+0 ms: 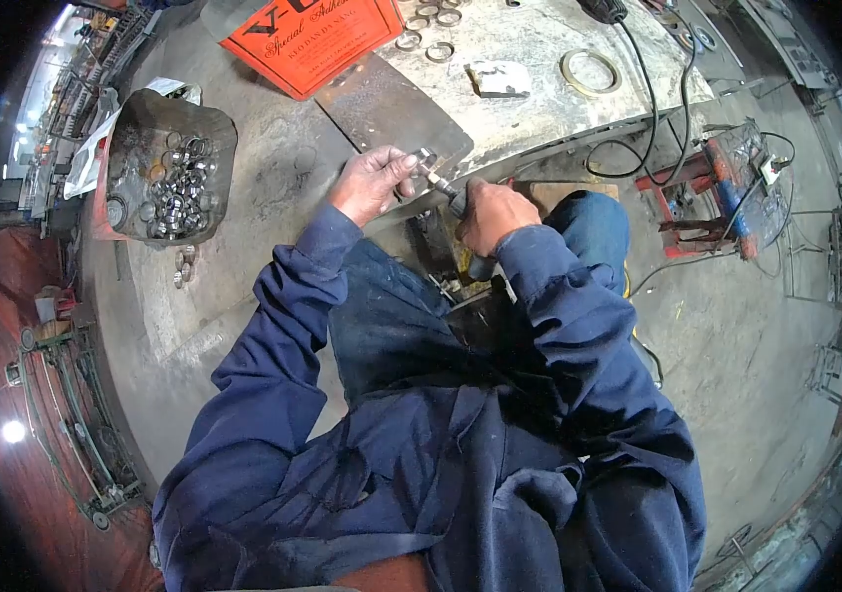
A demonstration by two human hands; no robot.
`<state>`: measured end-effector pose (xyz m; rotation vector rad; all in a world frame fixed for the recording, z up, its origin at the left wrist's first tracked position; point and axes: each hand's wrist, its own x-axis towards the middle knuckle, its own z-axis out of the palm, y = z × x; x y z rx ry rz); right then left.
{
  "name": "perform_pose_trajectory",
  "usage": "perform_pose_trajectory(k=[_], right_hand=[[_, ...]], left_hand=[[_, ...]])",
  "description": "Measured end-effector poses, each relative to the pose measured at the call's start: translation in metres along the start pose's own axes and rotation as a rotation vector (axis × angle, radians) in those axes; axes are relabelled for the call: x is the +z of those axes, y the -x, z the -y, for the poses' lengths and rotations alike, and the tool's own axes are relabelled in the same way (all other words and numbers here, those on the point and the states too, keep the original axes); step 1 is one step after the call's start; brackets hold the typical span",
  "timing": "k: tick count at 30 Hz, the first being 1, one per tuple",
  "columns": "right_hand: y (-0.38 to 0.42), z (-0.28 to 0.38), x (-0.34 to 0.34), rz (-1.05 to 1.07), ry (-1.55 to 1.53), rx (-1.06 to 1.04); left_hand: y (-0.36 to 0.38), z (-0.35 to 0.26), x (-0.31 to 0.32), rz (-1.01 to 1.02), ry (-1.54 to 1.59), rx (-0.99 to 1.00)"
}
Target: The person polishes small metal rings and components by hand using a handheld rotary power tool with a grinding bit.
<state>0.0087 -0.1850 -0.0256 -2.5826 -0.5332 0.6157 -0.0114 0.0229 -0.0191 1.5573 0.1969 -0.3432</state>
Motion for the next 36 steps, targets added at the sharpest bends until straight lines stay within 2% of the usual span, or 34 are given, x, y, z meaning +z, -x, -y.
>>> perform_pose_trajectory(k=[5,8,10,15,20,23,25,36], right_hand=[[0.005,0.002,0.000,-0.019,-0.007,0.013],[0.009,0.003,-0.002,-0.061,-0.008,-0.099],[0.006,0.007,-0.013,-0.025,-0.005,0.036],[0.004,-0.005,0.005,-0.026,0.026,-0.050],[0.007,0.004,-0.013,-0.017,0.015,-0.005],[0.004,-0.003,0.001,-0.010,0.016,-0.011],[0.004,0.000,-0.004,-0.019,0.019,-0.039],[0.006,0.005,-0.008,0.033,0.044,0.037]], left_hand=[[-0.001,0.004,0.001,0.009,0.030,-0.017],[-0.003,0.011,-0.001,0.002,0.000,-0.006],[0.001,0.007,0.001,-0.017,-0.008,-0.002],[0.005,-0.001,0.006,-0.022,0.055,-0.006],[0.005,0.004,0.005,-0.003,0.116,0.007],[0.001,0.006,0.006,-0.027,0.032,-0.019],[-0.003,0.012,0.006,0.016,0.172,0.046],[0.001,0.011,0.010,-0.031,0.117,0.031]])
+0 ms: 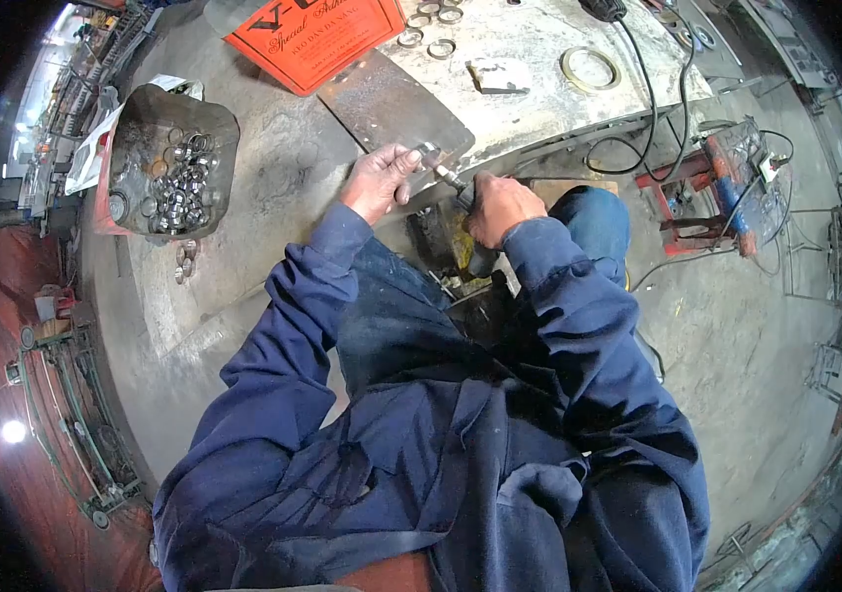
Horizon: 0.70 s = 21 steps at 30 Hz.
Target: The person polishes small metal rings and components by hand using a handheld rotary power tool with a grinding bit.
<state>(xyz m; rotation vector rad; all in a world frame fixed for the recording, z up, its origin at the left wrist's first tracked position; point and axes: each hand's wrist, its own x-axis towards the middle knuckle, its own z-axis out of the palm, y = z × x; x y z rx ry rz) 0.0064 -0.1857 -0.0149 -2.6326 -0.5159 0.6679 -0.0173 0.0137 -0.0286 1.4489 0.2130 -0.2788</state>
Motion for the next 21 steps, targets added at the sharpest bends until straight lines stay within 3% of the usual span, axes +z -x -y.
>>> perform_pose_trajectory(k=[3,14,21], right_hand=[[-0.006,-0.010,0.009,-0.041,-0.032,-0.099],[0.013,-0.029,0.005,-0.125,-0.029,-0.078],[0.001,-0.007,0.000,-0.096,-0.046,-0.043]], left_hand=[[0.000,-0.002,0.001,-0.006,-0.020,0.002],[-0.003,0.000,-0.001,-0.077,-0.098,0.038],[-0.001,0.000,0.001,-0.054,-0.022,0.031]])
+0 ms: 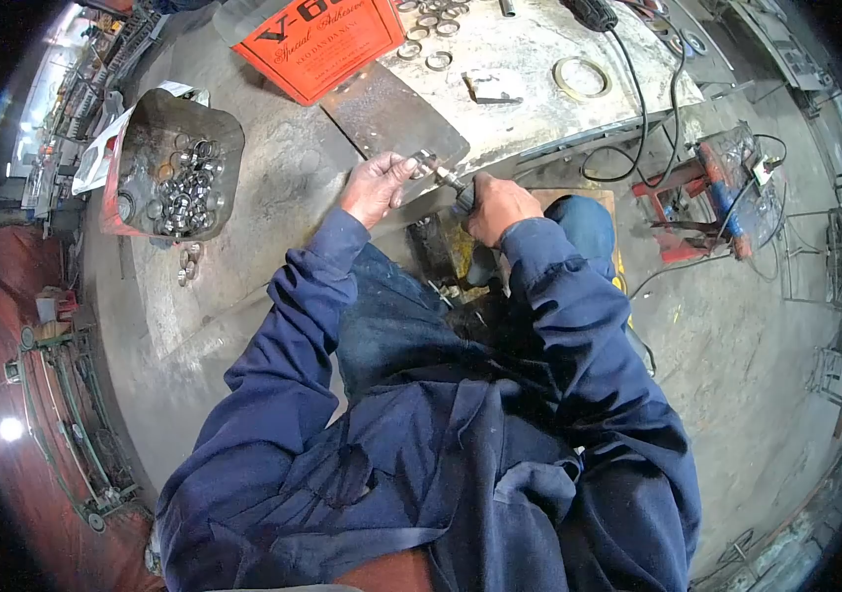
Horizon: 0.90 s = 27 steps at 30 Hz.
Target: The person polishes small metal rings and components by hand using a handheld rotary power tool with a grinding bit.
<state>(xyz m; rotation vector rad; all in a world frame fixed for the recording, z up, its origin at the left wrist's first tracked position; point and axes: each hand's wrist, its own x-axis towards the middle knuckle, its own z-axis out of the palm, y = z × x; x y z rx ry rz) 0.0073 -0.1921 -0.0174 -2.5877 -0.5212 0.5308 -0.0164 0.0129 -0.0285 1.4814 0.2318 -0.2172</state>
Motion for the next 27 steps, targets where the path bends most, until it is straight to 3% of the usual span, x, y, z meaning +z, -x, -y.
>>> perform_pose_trajectory(k=[27], right_hand=[[-0.004,-0.002,0.005,0.032,0.033,-0.002]], left_hand=[[-0.009,0.017,-0.003,0.006,-0.018,0.014]])
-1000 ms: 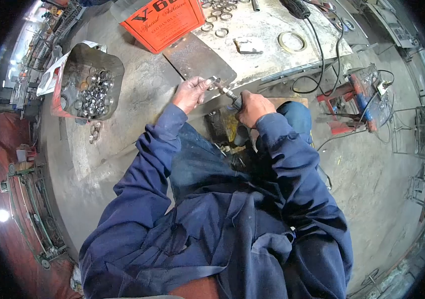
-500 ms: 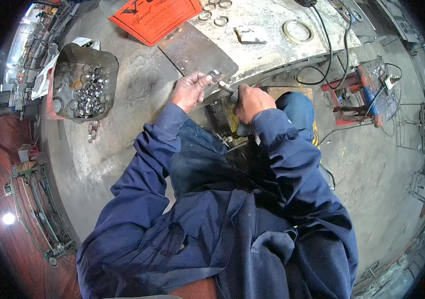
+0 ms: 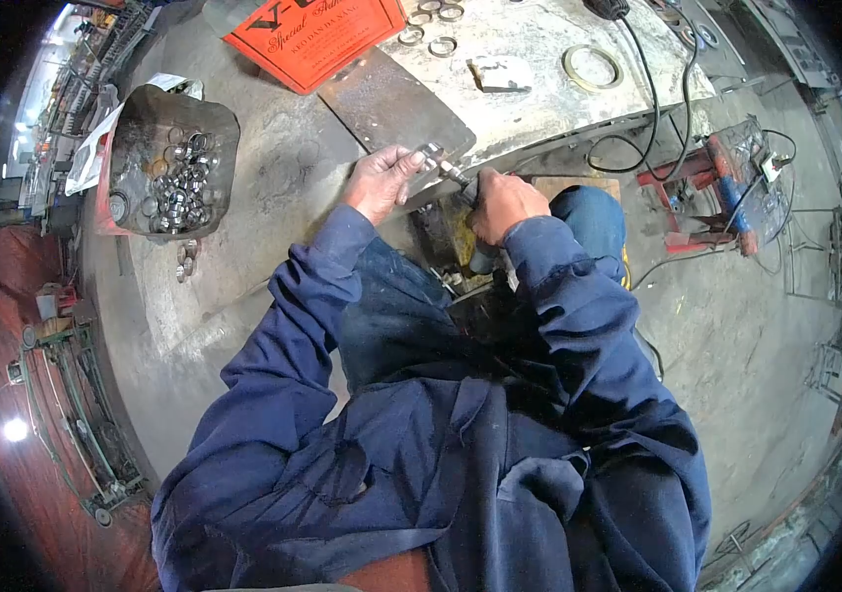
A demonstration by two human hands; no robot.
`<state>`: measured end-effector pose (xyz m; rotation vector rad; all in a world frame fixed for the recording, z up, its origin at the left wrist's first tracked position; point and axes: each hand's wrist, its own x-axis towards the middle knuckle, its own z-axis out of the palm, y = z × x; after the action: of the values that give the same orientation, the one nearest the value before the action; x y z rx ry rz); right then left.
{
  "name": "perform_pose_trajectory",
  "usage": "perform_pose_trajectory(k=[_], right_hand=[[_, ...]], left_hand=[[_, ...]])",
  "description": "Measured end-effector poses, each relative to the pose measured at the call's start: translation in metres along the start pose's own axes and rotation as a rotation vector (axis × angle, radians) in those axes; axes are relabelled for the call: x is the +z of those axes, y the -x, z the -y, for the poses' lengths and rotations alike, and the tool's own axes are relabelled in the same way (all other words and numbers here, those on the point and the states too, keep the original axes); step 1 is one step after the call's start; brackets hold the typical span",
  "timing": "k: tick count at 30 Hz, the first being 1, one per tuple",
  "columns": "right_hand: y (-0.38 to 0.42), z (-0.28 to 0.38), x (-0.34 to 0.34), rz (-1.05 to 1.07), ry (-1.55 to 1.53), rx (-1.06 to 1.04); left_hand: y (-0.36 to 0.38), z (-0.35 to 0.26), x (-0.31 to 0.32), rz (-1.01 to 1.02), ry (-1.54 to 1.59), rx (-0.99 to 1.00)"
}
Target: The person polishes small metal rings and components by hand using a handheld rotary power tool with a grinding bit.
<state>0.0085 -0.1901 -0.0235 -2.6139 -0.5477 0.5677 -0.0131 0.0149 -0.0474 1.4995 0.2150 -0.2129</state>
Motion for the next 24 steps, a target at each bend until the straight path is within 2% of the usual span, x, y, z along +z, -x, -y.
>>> perform_pose_trajectory(k=[9,15,20,24], right_hand=[[-0.001,0.000,0.001,-0.002,-0.025,0.014],[-0.002,-0.002,0.007,0.030,0.009,-0.089],[-0.002,0.003,-0.002,-0.010,-0.010,0.050],[-0.003,0.004,0.000,0.021,0.003,0.046]], left_hand=[[0.002,-0.001,0.002,0.005,0.003,0.018],[0.001,0.001,0.001,-0.017,-0.001,0.035],[-0.001,0.004,0.000,-0.025,-0.035,0.033],[0.000,0.003,0.001,-0.019,-0.038,0.044]])
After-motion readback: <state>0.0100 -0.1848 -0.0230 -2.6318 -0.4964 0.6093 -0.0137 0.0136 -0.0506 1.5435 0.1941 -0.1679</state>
